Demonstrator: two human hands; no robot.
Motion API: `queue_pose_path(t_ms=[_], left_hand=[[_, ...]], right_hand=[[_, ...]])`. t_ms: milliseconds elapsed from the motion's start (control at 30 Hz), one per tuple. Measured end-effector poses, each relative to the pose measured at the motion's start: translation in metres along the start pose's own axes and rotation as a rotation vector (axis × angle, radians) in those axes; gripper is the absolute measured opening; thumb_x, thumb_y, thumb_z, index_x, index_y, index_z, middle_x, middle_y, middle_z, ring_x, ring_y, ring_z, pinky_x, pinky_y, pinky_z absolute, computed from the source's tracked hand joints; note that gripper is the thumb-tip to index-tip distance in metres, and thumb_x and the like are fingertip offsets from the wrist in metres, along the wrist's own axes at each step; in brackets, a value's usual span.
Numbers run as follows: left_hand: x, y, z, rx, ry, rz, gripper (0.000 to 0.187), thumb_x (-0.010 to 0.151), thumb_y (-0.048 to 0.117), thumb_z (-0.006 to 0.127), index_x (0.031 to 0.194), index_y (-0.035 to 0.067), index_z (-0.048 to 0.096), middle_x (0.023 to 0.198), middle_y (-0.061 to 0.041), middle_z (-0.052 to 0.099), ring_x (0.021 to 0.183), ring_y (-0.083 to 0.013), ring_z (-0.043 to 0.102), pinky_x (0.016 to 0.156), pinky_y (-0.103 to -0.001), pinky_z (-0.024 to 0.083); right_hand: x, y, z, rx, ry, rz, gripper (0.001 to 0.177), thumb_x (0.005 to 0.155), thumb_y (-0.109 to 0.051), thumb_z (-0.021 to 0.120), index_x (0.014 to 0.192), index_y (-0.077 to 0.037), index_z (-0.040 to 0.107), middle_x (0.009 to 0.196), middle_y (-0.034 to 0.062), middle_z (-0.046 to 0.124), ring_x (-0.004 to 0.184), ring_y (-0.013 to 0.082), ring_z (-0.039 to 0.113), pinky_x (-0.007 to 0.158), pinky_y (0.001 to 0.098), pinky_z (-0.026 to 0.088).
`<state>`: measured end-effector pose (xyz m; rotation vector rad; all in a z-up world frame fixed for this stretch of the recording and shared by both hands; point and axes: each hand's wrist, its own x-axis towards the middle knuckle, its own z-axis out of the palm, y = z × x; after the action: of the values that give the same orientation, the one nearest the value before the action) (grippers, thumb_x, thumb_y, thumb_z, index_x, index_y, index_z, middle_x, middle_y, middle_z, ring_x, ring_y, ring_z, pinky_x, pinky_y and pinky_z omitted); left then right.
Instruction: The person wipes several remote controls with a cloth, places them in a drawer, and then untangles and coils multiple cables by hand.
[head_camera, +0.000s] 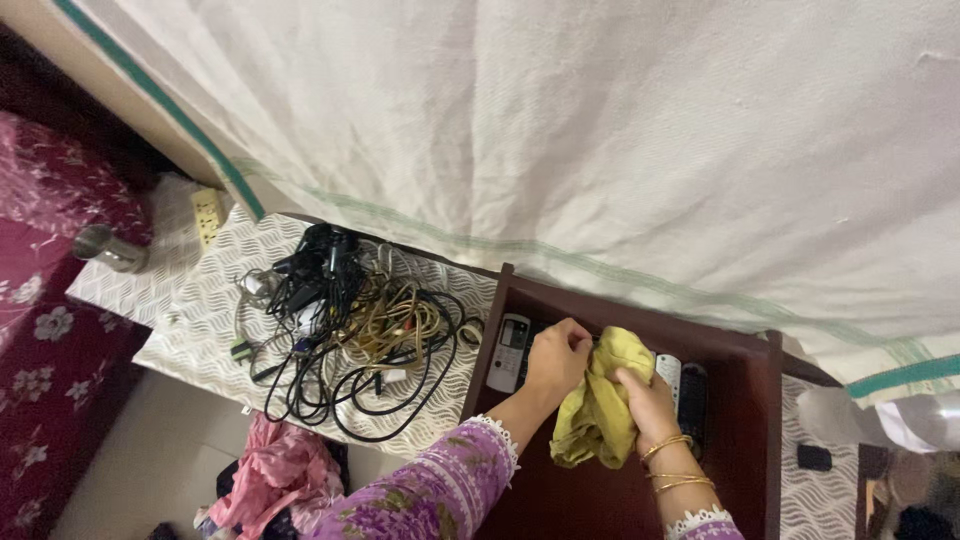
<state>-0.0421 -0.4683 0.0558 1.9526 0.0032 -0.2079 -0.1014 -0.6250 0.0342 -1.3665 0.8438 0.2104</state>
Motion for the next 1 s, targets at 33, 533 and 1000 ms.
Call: queue_pose_path(t_ms=[33, 533, 1000], left_hand=[[-0.001, 0.003, -0.001, -0.004, 0.0, 0.003, 0.011, 0.089, 0.012, 0.071, 0.094, 0.003, 0.072, 0.084, -0.013, 0.074, 0.077, -0.0285, 0.073, 0.07, -0.038, 0.057], [-0.044, 0.054, -0.034, 0.01, 0.099, 0.047, 0.033, 0.093, 0.03, 0.068, 0.109, 0.002, 0.07, 0.105, -0.022, 0.071, 0.1, -0.0342, 0.067, 0.089, -0.041, 0.053], [-0.045, 0.087, -0.142, -0.642, -0.202, -0.206, 0.069, 0.088, 0.046, 0.072, 0.134, -0.002, 0.055, 0.121, -0.015, 0.068, 0.109, -0.0194, 0.066, 0.093, -0.033, 0.053]], right_hand=[[0.001, -0.001, -0.001, 0.011, -0.013, -0.015, 0.042, 0.089, -0.021, 0.067, 0.124, 0.001, 0.065, 0.111, 0.0168, 0.073, 0.092, 0.0278, 0.073, 0.077, 0.0429, 0.06], [-0.053, -0.047, 0.018, 0.079, -0.032, -0.268, 0.036, 0.085, -0.011, 0.07, 0.118, 0.002, 0.067, 0.111, 0.0111, 0.072, 0.093, 0.0202, 0.07, 0.08, 0.035, 0.056], [-0.143, -0.077, 0.138, 0.264, -0.037, -0.538, 0.047, 0.088, -0.006, 0.057, 0.134, -0.001, 0.055, 0.123, 0.009, 0.066, 0.106, 0.0176, 0.067, 0.087, 0.0309, 0.055]])
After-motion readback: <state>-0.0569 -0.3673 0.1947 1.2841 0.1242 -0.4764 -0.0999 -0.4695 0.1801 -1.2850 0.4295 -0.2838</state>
